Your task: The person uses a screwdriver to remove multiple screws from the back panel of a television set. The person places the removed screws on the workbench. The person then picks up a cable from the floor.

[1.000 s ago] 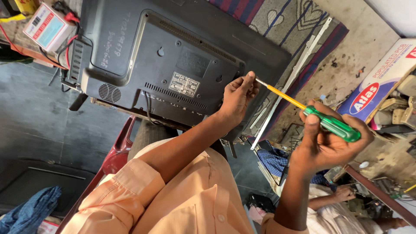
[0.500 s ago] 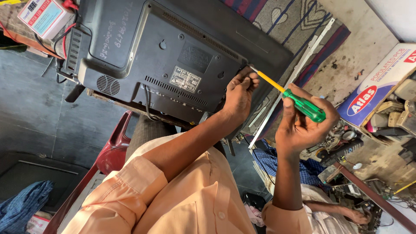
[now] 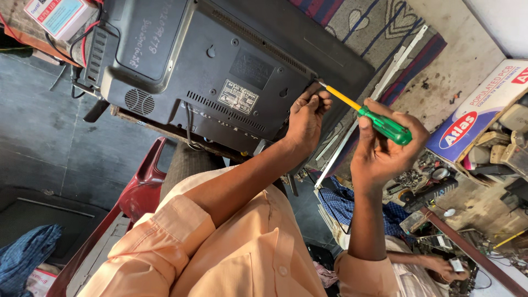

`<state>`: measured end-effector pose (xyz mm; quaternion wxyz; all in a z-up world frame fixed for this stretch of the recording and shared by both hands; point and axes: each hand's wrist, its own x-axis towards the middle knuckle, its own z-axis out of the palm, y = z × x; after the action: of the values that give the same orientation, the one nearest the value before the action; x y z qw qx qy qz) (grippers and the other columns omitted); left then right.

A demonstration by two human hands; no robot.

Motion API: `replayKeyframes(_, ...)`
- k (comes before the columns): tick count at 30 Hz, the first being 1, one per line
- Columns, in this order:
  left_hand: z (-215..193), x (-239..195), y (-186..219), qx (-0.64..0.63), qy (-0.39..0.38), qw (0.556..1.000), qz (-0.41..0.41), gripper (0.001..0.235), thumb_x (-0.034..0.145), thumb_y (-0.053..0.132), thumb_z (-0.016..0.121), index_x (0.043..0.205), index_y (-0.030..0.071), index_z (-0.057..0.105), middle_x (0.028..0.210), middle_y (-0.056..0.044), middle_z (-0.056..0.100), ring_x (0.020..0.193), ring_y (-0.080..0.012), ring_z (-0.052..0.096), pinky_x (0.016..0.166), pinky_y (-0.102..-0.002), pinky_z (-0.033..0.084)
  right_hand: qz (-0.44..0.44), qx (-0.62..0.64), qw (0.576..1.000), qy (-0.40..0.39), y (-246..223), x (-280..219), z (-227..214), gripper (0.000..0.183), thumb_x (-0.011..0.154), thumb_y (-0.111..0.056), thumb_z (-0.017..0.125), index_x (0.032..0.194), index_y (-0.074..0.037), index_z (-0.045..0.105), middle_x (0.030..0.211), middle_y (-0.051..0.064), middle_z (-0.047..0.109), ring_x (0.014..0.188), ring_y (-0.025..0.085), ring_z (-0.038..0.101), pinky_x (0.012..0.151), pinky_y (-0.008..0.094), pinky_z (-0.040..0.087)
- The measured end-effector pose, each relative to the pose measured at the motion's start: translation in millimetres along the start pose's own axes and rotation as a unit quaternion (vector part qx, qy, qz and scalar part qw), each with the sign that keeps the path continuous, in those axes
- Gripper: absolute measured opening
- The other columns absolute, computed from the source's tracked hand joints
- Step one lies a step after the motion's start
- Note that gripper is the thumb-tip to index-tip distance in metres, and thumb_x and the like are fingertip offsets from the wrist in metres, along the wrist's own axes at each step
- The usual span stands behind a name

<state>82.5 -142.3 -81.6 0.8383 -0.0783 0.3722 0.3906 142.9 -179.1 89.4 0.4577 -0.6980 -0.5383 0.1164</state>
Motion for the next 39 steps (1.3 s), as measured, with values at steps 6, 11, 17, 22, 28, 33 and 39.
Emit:
replayKeyframes(6,0.2,-15.1,18.5,0.140,-0.011,0.990,-0.015,0.031,0.108,0.007,0.043,0.133,-0.003,0.058,0.099,-0.008,0.068,0.086,-0.0154,0.063,0.083,-0.031,0.054,-0.043,-0.076,0.996,0.009,3.6,14.9,6.3,0.055,0.114,-0.004,0.078,0.148,0.002,0.036,0.139,0.025,0.048,0.117,0.031,0.075,0.099,0.035,0.066)
replayKeyframes(11,-13.3,-63.3,71.6,0.262,-0.084,0.961,-0.015,0.024,0.110,0.006,0.046,0.125,-0.005,0.062,0.095,-0.008,0.066,0.083,-0.0147,0.061,0.076,-0.029,0.052,-0.087,-0.170,0.981,-0.004,-13.3,31.1,8.1,0.065,0.103,-0.008,0.086,0.150,0.002,0.041,0.144,0.020,0.050,0.118,0.032,0.068,0.093,0.038,0.064)
replayKeyframes(17,-43.6,-122.0,150.4,0.337,-0.121,0.933,0.036,0.028,0.110,0.009,0.042,0.123,-0.003,0.063,0.096,-0.007,0.067,0.083,-0.0129,0.063,0.078,-0.027,0.053,-0.033,-0.158,0.987,-0.014,-20.3,34.3,10.4,0.062,0.106,-0.020,0.087,0.147,0.000,0.045,0.129,0.016,0.063,0.101,0.022,0.068,0.084,0.036,0.055)
replayKeyframes(22,-48.6,-148.1,191.9,0.368,-0.074,0.923,0.081,0.023,0.110,0.010,0.045,0.120,-0.002,0.062,0.092,-0.006,0.068,0.078,-0.0114,0.061,0.070,-0.026,0.050,-0.104,-0.158,0.982,-0.018,-9.8,36.1,14.6,0.060,0.108,-0.010,0.087,0.150,-0.003,0.044,0.124,0.011,0.062,0.107,0.027,0.069,0.096,0.040,0.058)
replayKeyframes(28,-57.3,-156.4,221.4,0.377,-0.046,0.917,0.117,0.023,0.109,0.009,0.046,0.118,-0.002,0.063,0.092,-0.005,0.069,0.078,-0.0106,0.063,0.071,-0.025,0.051,-0.015,-0.189,0.982,0.026,-15.5,32.2,16.2,0.070,0.098,-0.015,0.100,0.143,-0.005,0.047,0.127,0.016,0.064,0.096,0.024,0.071,0.077,0.035,0.059)
replayKeyframes(33,-64.7,-155.0,247.0,0.356,-0.036,0.923,0.142,0.023,0.108,0.007,0.045,0.117,-0.002,0.064,0.090,-0.005,0.069,0.076,-0.0106,0.062,0.069,-0.025,0.050,0.056,0.012,0.997,-0.044,-25.0,41.4,19.2,0.065,0.101,0.000,0.073,0.156,-0.006,0.040,0.130,0.015,0.065,0.109,0.019,0.067,0.088,0.032,0.057)
replayKeyframes(39,-73.5,-149.7,275.7,0.340,-0.015,0.927,0.155,0.021,0.107,0.006,0.046,0.116,-0.002,0.064,0.089,-0.005,0.069,0.073,-0.0097,0.062,0.066,-0.023,0.049,-0.036,-0.163,0.986,-0.007,-26.9,43.2,22.9,0.065,0.106,0.004,0.088,0.149,-0.005,0.041,0.114,0.017,0.064,0.094,0.024,0.065,0.074,0.030,0.053)
